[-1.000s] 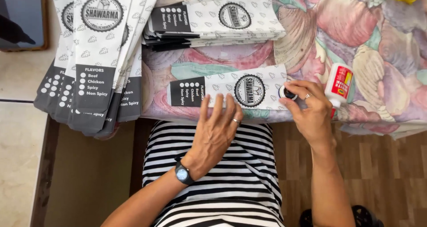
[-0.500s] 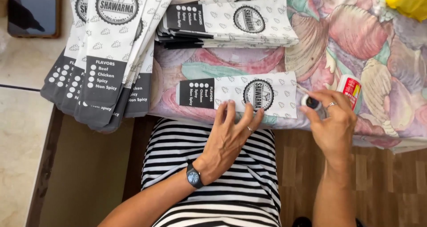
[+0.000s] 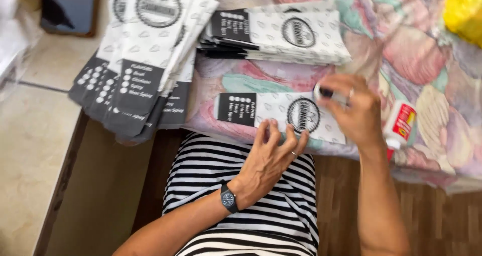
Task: Folding and gluing paper bags for food packaging
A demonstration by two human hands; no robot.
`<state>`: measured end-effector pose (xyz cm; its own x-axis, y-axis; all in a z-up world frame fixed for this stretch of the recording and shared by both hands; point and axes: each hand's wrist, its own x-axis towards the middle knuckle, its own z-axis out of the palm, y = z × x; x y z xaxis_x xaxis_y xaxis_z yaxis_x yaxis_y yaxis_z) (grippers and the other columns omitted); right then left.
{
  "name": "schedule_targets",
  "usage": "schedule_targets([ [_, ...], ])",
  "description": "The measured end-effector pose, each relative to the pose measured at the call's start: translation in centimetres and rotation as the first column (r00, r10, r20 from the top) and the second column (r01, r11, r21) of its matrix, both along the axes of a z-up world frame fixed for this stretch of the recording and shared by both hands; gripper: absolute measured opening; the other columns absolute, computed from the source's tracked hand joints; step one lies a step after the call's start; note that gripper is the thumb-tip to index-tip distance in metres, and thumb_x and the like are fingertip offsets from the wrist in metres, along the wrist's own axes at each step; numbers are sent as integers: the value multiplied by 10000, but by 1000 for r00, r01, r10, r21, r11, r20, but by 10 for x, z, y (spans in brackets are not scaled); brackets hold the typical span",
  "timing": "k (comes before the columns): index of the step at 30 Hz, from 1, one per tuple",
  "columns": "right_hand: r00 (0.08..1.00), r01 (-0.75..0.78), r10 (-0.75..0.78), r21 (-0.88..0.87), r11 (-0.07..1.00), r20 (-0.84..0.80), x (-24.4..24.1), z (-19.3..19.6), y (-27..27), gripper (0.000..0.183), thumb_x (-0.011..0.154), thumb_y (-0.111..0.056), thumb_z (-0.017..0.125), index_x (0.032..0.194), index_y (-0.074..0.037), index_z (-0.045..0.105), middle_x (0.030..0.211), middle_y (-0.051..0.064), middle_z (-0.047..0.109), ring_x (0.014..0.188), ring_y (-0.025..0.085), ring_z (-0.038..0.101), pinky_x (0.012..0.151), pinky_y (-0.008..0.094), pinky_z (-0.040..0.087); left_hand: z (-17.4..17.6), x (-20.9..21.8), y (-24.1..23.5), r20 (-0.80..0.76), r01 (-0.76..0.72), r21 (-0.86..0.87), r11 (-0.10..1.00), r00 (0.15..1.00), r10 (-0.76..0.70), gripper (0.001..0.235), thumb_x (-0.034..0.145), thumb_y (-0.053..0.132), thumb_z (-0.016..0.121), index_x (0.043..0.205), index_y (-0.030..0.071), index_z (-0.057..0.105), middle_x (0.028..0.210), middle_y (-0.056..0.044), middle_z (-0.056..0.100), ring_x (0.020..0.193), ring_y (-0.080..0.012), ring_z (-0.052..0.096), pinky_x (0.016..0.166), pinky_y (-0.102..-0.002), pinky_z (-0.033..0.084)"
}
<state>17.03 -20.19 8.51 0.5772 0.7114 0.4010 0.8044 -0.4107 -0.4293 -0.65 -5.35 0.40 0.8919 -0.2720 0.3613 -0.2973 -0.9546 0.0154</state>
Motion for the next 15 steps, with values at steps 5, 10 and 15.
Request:
schedule_targets([
  [5,941,-224,229,48,973,-249,-14,-17,39,260,784,-147,873,1027,-84,801,1083,111,754,1035,313,697,957,420,544,2,-5,-2,2,-43,32,999,999,43,886,735,90,792,1531,158,408,1326,-165,450,1260,-471,523,1110,-677,413],
  [10,954,-282,290,102,954,-75,28,-34,72,301,856,-175,886,1114,-52,790,1137,132,739,1056,314,683,975,428,536,9,-6,1,2,-27,54,998,1000,27,832,790,57,750,1541,172,411,1298,-148,474,1239,-442,552,1101,-653,438],
  [15,939,-328,327,12,945,-102,-6,-7,54,287,844,-178,848,1113,-89,799,1153,97,738,1090,293,681,984,418,532,7,-6,2,17,-54,66,996,998,53,790,812,49,735,1528,193,434,1304,-140,458,1240,-430,542,1098,-649,462],
])
